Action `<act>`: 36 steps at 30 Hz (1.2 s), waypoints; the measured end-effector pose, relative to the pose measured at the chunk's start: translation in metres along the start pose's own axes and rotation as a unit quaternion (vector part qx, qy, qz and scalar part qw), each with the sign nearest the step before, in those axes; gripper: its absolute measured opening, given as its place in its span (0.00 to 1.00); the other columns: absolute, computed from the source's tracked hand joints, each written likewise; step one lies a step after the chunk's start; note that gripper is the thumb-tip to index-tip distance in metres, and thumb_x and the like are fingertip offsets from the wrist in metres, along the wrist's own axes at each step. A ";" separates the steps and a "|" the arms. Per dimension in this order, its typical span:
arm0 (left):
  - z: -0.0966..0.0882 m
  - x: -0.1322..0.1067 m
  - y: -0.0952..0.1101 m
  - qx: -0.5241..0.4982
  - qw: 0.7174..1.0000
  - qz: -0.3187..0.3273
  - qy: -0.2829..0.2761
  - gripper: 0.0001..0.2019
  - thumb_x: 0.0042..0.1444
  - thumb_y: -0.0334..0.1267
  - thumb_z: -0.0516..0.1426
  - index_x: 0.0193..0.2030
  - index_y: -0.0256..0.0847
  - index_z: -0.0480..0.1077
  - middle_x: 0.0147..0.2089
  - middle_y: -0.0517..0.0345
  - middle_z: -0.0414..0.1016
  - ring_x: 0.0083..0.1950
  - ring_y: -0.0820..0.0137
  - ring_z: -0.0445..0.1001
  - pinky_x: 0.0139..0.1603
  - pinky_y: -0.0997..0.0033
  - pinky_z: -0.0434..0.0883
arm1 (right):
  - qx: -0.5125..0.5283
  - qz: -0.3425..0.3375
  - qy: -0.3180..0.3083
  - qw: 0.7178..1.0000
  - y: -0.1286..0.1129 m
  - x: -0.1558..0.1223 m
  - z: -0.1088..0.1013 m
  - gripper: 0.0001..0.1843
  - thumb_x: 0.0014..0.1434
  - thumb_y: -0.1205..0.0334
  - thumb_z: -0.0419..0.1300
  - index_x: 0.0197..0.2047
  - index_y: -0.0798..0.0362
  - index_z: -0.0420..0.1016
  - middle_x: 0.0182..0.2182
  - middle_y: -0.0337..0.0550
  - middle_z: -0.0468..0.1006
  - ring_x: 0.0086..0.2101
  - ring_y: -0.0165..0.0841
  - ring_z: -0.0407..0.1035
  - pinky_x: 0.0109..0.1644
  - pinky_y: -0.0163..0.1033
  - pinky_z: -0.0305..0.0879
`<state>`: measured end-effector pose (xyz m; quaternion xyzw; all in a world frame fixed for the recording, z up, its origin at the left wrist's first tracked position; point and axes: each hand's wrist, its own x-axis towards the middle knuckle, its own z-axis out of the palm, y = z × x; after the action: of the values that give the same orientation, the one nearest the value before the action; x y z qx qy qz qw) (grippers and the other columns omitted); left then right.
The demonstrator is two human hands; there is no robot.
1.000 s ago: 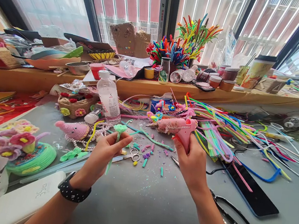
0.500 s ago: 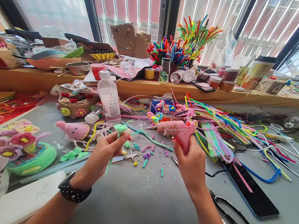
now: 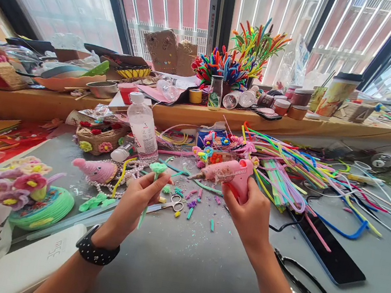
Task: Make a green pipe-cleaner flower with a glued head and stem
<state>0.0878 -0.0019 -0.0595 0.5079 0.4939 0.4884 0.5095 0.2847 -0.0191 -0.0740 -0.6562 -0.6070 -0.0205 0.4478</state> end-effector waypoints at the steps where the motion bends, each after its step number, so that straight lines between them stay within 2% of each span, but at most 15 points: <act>1: 0.000 0.000 0.001 0.002 1.000 0.001 0.002 0.16 0.44 0.50 0.54 0.25 0.36 0.65 0.18 0.69 0.43 0.19 0.81 0.41 0.20 0.77 0.44 | -0.001 0.001 -0.003 1.000 0.000 0.000 0.000 0.19 0.49 0.47 0.53 0.21 0.53 0.56 0.14 0.32 0.55 0.16 0.25 0.48 0.18 0.30 0.48; 9: 0.000 0.000 0.001 0.012 1.000 0.006 0.002 0.17 0.44 0.50 0.54 0.26 0.36 0.65 0.17 0.69 0.44 0.19 0.80 0.42 0.19 0.76 0.44 | -0.005 -0.006 0.008 1.000 0.001 0.000 0.001 0.19 0.51 0.48 0.52 0.20 0.52 0.53 0.14 0.31 0.53 0.17 0.25 0.47 0.19 0.30 0.47; 17: 0.001 0.001 -0.001 0.017 1.000 0.002 0.009 0.17 0.45 0.51 0.53 0.26 0.35 0.65 0.17 0.69 0.44 0.19 0.81 0.42 0.19 0.76 0.42 | 0.010 -0.006 0.007 1.000 0.001 0.000 0.001 0.18 0.51 0.48 0.52 0.21 0.52 0.54 0.14 0.31 0.53 0.16 0.25 0.47 0.19 0.31 0.47; 21: -0.001 0.002 0.000 0.034 0.999 0.004 -0.014 0.16 0.46 0.49 0.53 0.27 0.36 0.65 0.19 0.68 0.46 0.19 0.81 0.43 0.19 0.77 0.44 | 0.009 -0.006 0.008 1.000 0.001 0.000 0.001 0.18 0.52 0.47 0.51 0.21 0.52 0.54 0.14 0.31 0.53 0.16 0.25 0.47 0.19 0.31 0.47; 25: -0.002 0.002 -0.002 0.041 0.996 0.039 -0.072 0.12 0.47 0.46 0.53 0.33 0.38 0.63 0.24 0.65 0.54 0.21 0.80 0.49 0.19 0.79 0.50 | 0.005 -0.001 0.015 1.000 0.002 0.000 0.001 0.18 0.52 0.47 0.51 0.22 0.52 0.55 0.14 0.31 0.54 0.16 0.25 0.48 0.19 0.32 0.47; 29: 0.000 0.002 -0.009 0.048 0.989 0.080 -0.114 0.12 0.51 0.45 0.50 0.36 0.39 0.63 0.23 0.64 0.54 0.21 0.79 0.50 0.20 0.78 0.52 | 0.009 0.005 0.019 1.000 0.002 0.001 0.002 0.17 0.51 0.48 0.52 0.22 0.52 0.56 0.14 0.32 0.55 0.16 0.26 0.49 0.18 0.31 0.48; 33: 0.000 0.001 -0.011 0.123 0.975 0.132 -0.132 0.13 0.54 0.44 0.46 0.33 0.38 0.65 0.22 0.63 0.55 0.23 0.76 0.53 0.23 0.76 0.54 | -0.001 0.002 0.020 1.000 0.001 0.001 0.002 0.18 0.51 0.48 0.51 0.21 0.52 0.55 0.14 0.32 0.56 0.16 0.25 0.48 0.19 0.31 0.48; 36: -0.001 0.002 -0.010 0.185 0.960 0.172 -0.123 0.12 0.54 0.43 0.47 0.30 0.38 0.66 0.25 0.60 0.59 0.27 0.74 0.58 0.29 0.75 0.57 | 0.000 0.001 0.008 1.000 0.001 0.001 0.001 0.18 0.51 0.48 0.51 0.21 0.52 0.55 0.14 0.32 0.55 0.16 0.25 0.48 0.19 0.31 0.48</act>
<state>0.0871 -0.0004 -0.0692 0.7265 0.4145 0.4025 0.3720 0.2851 -0.0172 -0.0745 -0.6570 -0.6024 -0.0253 0.4526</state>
